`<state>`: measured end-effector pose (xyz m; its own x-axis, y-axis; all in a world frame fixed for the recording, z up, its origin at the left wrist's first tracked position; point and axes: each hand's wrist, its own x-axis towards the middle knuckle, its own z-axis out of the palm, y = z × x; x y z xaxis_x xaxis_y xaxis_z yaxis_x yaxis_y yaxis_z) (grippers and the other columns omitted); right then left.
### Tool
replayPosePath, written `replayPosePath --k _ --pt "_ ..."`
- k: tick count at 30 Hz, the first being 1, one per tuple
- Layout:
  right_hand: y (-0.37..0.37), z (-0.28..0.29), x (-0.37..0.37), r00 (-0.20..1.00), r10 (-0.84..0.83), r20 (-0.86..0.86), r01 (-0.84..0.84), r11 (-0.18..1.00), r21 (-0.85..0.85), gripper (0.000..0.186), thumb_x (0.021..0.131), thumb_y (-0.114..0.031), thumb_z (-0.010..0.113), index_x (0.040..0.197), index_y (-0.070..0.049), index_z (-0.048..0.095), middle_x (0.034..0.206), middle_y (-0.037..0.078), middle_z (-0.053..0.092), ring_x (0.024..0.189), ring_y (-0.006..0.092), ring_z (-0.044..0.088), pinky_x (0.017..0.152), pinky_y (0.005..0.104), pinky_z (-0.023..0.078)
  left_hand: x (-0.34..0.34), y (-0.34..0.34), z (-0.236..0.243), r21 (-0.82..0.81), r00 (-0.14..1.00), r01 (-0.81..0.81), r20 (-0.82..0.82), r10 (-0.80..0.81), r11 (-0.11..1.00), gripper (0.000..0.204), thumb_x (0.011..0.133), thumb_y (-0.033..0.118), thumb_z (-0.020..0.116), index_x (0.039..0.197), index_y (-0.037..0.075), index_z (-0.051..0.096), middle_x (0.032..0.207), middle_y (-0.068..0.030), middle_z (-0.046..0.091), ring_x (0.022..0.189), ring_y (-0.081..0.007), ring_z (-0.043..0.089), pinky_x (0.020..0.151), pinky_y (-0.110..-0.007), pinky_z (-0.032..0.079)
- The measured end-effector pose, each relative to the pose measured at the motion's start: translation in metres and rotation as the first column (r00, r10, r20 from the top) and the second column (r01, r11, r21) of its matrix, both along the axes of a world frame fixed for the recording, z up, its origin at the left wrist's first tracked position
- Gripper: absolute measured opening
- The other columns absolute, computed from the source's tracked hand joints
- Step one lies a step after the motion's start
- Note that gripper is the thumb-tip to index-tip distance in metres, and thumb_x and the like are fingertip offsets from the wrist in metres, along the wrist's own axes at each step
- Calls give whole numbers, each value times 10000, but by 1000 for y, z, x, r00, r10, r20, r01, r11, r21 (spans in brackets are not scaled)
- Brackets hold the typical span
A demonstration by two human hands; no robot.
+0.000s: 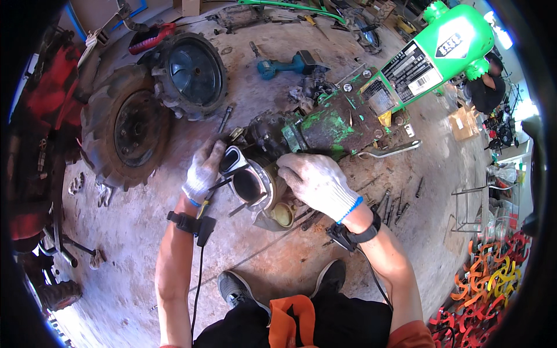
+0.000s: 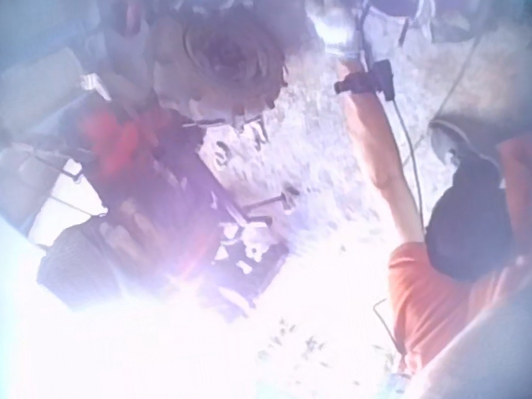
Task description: The person disassembles a small green engine in a workshop, removing bolts and components with a wrench and pliers. They handle the cylinder head and other parts, placing them on the floor while continuing to work on the engine block.
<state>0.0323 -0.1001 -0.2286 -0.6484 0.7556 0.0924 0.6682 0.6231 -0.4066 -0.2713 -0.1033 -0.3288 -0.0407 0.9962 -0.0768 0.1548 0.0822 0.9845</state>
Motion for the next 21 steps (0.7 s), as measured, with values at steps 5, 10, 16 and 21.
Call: replayPosePath --k 5,10,16,21 --pt "14 -1 -8 988 132 85 -139 987 79 179 1010 -228 658 1065 -94 763 1020 107 744 976 333 749 831 479 605 -6 -16 -11 65 996 -87 15 86 994 436 1196 292 596 1513 -4 641 1298 -39 710 1183 -140 637 1094 -315 515" --pt "17 -3 -13 970 150 190 -173 979 106 162 974 -206 677 1086 -113 748 1044 76 726 1010 289 731 834 431 597 -6 -42 -36 50 974 -202 116 195 978 472 1194 341 593 1515 -3 636 1351 -84 717 1215 -177 647 1100 -348 512" --pt "-6 16 56 959 277 -57 -279 960 -28 171 1000 -235 715 1079 -97 780 1051 112 765 985 355 761 857 487 614 -12 -97 -100 -188 913 -195 324 248 963 378 1184 292 619 1437 17 678 1160 -39 733 988 -116 661 875 -285 547" --pt "-28 17 191 897 84 433 7 979 -204 262 986 -338 711 1096 -117 797 1010 141 781 958 343 776 765 502 634 -12 -168 -123 -446 942 100 -244 -228 889 304 1127 296 692 1269 46 789 1007 -109 780 842 -189 711 768 -367 583"
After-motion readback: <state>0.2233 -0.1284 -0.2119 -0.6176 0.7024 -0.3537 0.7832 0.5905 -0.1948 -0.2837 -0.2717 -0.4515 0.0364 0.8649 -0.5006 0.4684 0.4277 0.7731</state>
